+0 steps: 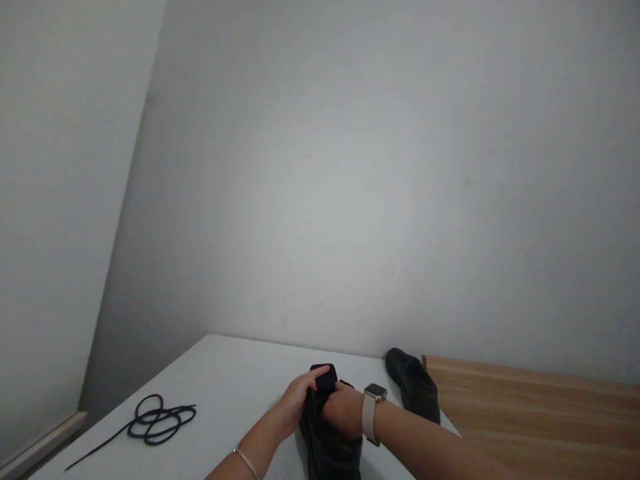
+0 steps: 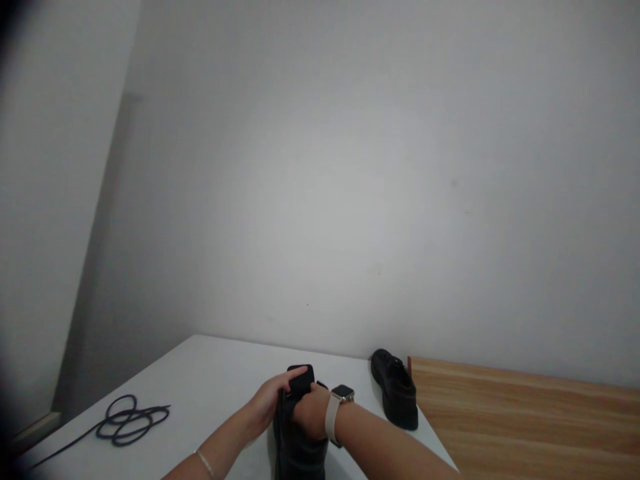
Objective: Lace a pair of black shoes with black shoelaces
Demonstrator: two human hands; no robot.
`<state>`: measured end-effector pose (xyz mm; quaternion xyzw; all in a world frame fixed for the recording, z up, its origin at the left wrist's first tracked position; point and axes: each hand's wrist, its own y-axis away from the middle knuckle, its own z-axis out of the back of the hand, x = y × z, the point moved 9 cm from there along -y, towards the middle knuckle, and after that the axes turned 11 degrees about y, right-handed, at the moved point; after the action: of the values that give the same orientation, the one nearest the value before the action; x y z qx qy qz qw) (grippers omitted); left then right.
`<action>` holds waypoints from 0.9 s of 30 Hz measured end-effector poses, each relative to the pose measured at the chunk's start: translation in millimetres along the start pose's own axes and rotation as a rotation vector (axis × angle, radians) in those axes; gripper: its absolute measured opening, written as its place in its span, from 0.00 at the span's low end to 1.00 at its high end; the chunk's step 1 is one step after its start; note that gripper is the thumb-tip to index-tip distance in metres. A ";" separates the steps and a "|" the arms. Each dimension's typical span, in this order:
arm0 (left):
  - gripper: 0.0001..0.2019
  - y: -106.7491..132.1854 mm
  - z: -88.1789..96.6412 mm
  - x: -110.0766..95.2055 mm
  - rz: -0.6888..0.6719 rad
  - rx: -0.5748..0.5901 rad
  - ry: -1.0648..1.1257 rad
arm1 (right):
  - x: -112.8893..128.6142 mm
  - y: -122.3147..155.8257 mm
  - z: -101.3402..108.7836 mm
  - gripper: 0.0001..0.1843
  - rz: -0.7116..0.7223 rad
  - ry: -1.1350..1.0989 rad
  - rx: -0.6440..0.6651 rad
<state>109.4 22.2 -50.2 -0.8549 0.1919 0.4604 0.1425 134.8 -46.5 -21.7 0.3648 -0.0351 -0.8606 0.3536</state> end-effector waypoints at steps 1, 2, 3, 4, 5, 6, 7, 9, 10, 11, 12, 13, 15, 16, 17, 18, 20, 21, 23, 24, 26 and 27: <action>0.32 -0.5 0.4 0.3 -0.008 -0.001 0.000 | -1.0 0.0 -1.0 0.13 -0.014 -0.017 0.000; 0.31 -0.7 0.8 0.0 -0.017 -0.003 -0.003 | -1.7 -0.4 -1.7 0.13 -0.028 -0.033 0.000; 0.31 -0.6 1.5 -0.5 -0.025 -0.007 -0.005 | -2.9 -1.3 -2.1 0.13 -0.043 -0.047 0.002; 0.30 -0.3 2.0 -1.4 -0.030 -0.010 -0.005 | -4.8 -2.1 -2.0 0.13 -0.058 -0.053 0.008; 0.30 0.2 2.2 -2.4 -0.030 -0.009 -0.001 | -7.4 -2.4 -1.1 0.13 -0.064 -0.073 0.012; 0.29 0.5 2.0 -3.2 -0.022 -0.003 0.008 | -10.6 -2.0 1.2 0.12 -0.058 -0.120 0.013; 0.29 0.5 1.5 -4.4 -0.014 0.007 0.021 | -14.9 -0.3 5.2 0.12 -0.045 -0.197 0.002; 0.29 -1.5 -1.4 -8.2 -0.005 0.050 0.054 | -29.9 7.5 19.6 0.10 -0.039 -0.406 -0.078; 0.29 -3.7 -3.2 -10.4 -0.005 0.078 0.068 | -40.5 13.5 28.1 0.10 -0.057 -0.509 -0.143; 0.29 -6.7 -4.5 -12.7 -0.009 0.104 0.076 | -53.0 20.8 35.9 0.09 -0.105 -0.577 -0.222; 0.29 -10.5 -5.0 -14.7 -0.019 0.125 0.078 | -65.7 28.9 41.9 0.09 -0.179 -0.605 -0.305; 0.29 -14.6 -4.3 -16.1 -0.028 0.136 0.075 | -76.4 37.2 45.6 0.10 -0.262 -0.613 -0.384; 0.28 -22.7 1.3 -18.1 -0.056 0.124 0.054 | -87.5 49.3 43.0 0.18 -0.413 -0.639 -0.491; 0.27 -25.5 5.2 -19.7 -0.082 0.108 0.035 | -88.0 51.3 35.7 0.23 -0.473 -0.682 -0.507; 0.26 -27.0 8.8 -21.9 -0.115 0.093 0.010 | -85.5 50.1 25.1 0.28 -0.516 -0.750 -0.501; 0.24 -26.8 11.1 -24.8 -0.153 0.087 -0.017 | -80.4 46.4 13.6 0.31 -0.536 -0.831 -0.491; 0.21 -22.8 11.2 -29.8 -0.213 0.099 -0.057 | -69.1 37.7 -6.0 0.32 -0.556 -0.978 -0.525; 0.21 -19.9 9.9 -30.7 -0.222 0.109 -0.056 | -65.0 34.3 -13.9 0.33 -0.570 -1.042 -0.572; 0.23 -13.9 5.6 -31.1 -0.222 0.129 -0.020 | -60.8 30.5 -29.5 0.36 -0.635 -1.155 -0.670; 0.25 -11.1 3.2 -31.4 -0.226 0.136 -0.003 | -59.7 29.2 -37.8 0.37 -0.681 -1.203 -0.695; 0.23 -6.3 -1.6 -34.4 -0.268 0.143 -0.030 | -57.5 26.3 -49.9 0.36 -0.745 -1.258 -0.708; 0.17 -4.6 -3.5 -36.3 -0.301 0.138 -0.084 | -56.4 24.8 -51.9 0.34 -0.752 -1.256 -0.711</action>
<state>95.9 31.9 -17.5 -0.8421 0.0868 0.4549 0.2763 210.4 -19.0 -17.8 -0.3328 0.1731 -0.9256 0.0501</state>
